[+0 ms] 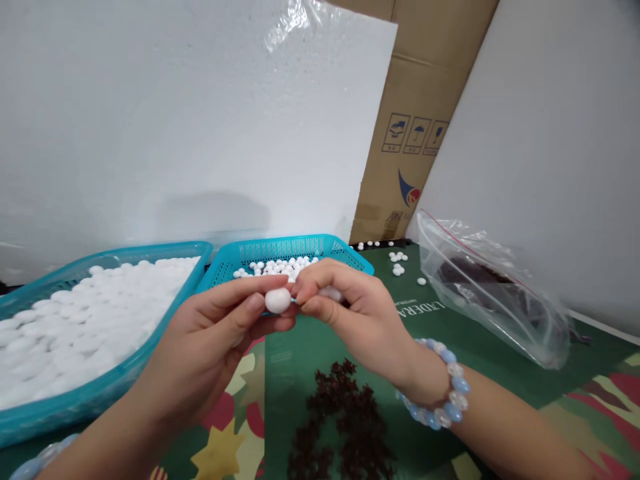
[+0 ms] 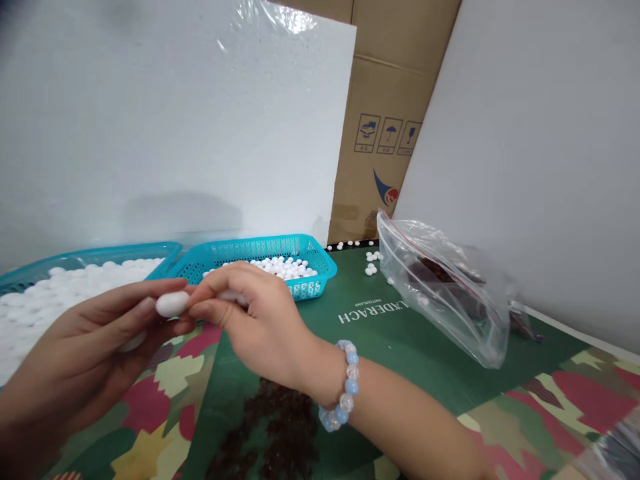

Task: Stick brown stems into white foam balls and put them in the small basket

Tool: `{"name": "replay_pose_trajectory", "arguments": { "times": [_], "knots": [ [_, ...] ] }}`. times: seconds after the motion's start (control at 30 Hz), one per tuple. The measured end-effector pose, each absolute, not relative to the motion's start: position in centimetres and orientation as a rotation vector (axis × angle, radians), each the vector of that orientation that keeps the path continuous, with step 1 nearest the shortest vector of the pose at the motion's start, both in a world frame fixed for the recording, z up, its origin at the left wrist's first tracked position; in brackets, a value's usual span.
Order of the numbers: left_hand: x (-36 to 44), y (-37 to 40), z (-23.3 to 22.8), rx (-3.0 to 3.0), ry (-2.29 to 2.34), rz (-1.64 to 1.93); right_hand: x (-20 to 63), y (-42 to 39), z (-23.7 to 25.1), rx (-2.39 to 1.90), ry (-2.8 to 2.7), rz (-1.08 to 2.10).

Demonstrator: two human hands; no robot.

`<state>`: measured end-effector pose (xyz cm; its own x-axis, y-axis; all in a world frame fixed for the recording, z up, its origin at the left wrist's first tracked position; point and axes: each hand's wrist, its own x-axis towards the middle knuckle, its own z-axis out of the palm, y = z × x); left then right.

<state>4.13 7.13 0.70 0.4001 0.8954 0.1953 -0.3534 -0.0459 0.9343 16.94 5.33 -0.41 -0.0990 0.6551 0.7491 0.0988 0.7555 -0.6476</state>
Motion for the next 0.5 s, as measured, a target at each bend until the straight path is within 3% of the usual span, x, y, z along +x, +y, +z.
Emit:
{"name": "replay_pose_trajectory", "arguments": {
  "times": [0.5],
  "knots": [
    [3.97, 6.88, 0.79, 1.212, 0.523, 1.087, 16.8, 4.88, -0.55, -0.543, -1.625, 0.509]
  ]
}}
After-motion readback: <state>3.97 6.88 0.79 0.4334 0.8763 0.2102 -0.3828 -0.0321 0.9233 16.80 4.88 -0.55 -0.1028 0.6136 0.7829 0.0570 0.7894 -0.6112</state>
